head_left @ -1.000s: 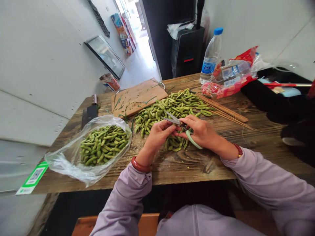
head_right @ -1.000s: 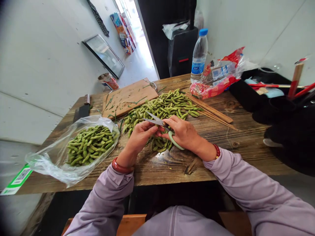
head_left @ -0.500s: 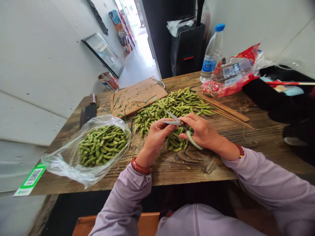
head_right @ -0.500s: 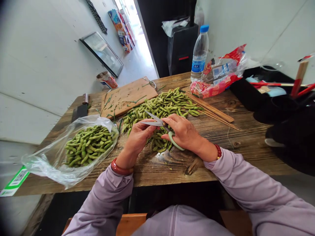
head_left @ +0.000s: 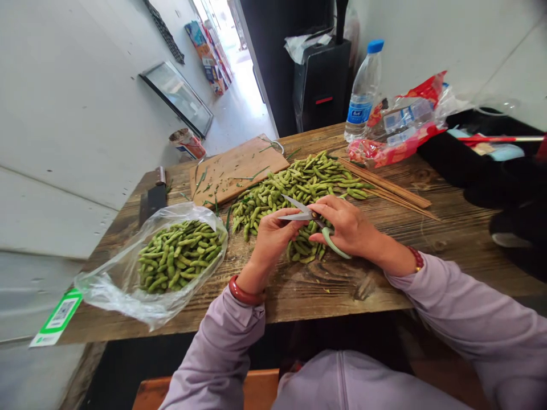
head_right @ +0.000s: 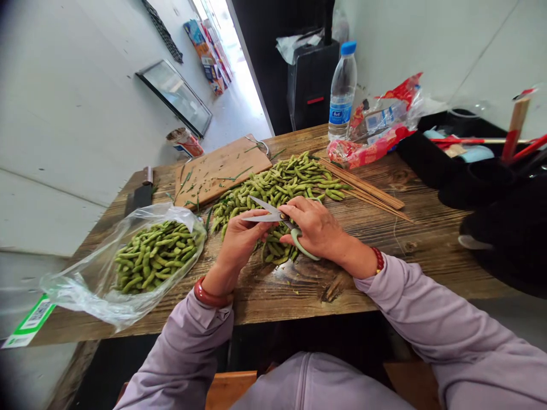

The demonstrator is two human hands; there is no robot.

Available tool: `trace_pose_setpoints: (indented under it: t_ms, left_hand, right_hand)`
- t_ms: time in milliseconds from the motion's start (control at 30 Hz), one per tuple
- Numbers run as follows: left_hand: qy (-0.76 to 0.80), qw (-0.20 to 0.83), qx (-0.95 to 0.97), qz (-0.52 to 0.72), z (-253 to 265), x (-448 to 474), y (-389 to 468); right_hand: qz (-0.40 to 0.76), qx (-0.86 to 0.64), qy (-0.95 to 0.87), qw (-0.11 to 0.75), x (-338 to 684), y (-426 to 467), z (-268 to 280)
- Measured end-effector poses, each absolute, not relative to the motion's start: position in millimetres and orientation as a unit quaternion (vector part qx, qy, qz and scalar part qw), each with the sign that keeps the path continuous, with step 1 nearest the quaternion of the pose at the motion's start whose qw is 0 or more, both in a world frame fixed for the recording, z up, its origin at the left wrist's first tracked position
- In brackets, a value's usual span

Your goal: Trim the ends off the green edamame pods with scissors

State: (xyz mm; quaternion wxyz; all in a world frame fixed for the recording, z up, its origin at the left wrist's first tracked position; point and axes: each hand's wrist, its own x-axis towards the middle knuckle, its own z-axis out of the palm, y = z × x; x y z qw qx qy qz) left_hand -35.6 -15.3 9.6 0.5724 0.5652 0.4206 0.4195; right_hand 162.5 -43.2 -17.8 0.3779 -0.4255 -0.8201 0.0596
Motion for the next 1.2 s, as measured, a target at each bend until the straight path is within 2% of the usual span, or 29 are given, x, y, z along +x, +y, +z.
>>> trace_pose_setpoints:
  t_ms: [767, 967, 1200]
  left_hand:
    - [0.385, 0.613, 0.566, 0.394, 10.8, -38.1, -14.5]
    - [0.384, 0.609, 0.575, 0.389, 11.9, -39.8, -13.3]
    - [0.371, 0.652, 0.483, 0.451, 14.7, -41.8, -10.0]
  right_hand:
    - [0.033, -0.397, -0.833, 0.385, 161.8, -43.3, -21.8]
    - [0.09, -0.422, -0.825, 0.364, 161.9, -43.0, -23.6]
    - [0.091, -0.47, -0.792, 0.379, 162.6, -41.5, -24.8]
